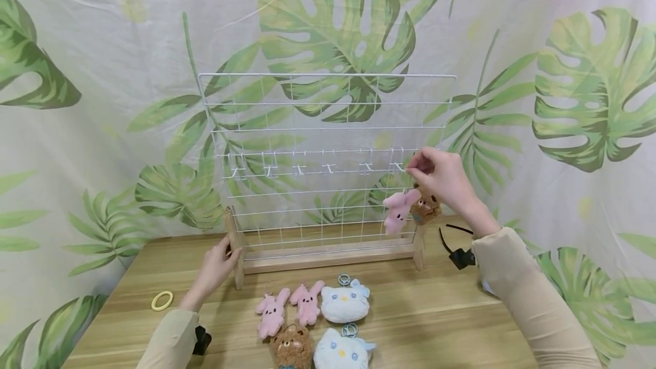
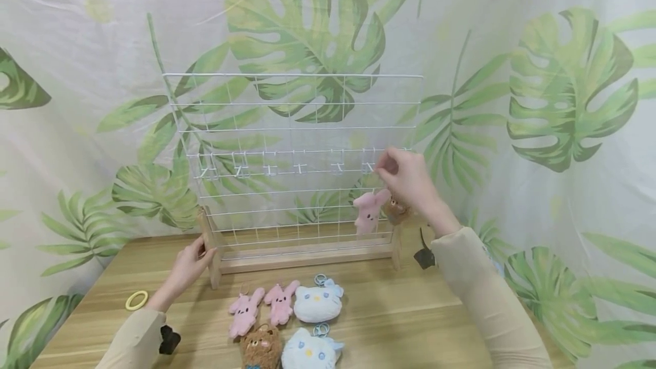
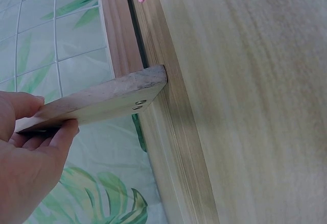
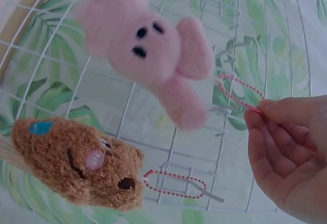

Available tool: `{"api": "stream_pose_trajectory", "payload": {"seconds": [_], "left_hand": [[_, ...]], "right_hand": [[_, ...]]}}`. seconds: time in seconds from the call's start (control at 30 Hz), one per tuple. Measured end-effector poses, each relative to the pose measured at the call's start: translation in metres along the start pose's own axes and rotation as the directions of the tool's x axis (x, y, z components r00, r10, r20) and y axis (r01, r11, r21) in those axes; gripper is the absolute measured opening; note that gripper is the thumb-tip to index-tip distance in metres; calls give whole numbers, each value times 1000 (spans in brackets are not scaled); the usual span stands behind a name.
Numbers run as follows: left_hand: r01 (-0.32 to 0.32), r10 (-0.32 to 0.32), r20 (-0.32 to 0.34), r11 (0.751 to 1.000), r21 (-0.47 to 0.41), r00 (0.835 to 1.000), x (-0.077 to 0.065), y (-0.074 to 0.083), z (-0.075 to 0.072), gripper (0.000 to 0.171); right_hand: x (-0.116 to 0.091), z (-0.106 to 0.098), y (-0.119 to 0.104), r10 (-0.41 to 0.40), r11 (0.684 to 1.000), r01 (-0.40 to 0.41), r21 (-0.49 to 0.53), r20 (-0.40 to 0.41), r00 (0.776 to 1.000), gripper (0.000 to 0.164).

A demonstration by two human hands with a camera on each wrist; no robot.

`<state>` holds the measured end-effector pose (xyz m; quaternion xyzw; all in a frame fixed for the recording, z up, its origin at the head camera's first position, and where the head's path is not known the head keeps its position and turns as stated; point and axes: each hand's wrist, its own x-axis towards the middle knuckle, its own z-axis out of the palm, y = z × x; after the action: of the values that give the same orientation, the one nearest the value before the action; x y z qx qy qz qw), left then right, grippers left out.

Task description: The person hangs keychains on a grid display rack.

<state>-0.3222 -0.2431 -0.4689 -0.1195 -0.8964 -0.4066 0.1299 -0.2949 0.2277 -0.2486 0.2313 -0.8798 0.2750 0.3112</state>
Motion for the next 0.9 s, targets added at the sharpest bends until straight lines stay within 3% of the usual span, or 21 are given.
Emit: {"api": "stream_pose_trajectory", "payload": {"seconds": [0.3,0.53,0.9], "left_hand": [[-5,5,-13,1000,-7,1000,-1,0,0,42],[-4,3,-3,1000,-29,1000,0,-2,1,45],[3,-3,-11,1000,-19,1000,1,-2,1,43]], "right_hand": [[16,7,15,84,996,-83,-29,67,994,5],[20,15,26,105,994,-102,-32,97,990,4],[17,5,14,119,992,-114,-52,113,986,5]]}}
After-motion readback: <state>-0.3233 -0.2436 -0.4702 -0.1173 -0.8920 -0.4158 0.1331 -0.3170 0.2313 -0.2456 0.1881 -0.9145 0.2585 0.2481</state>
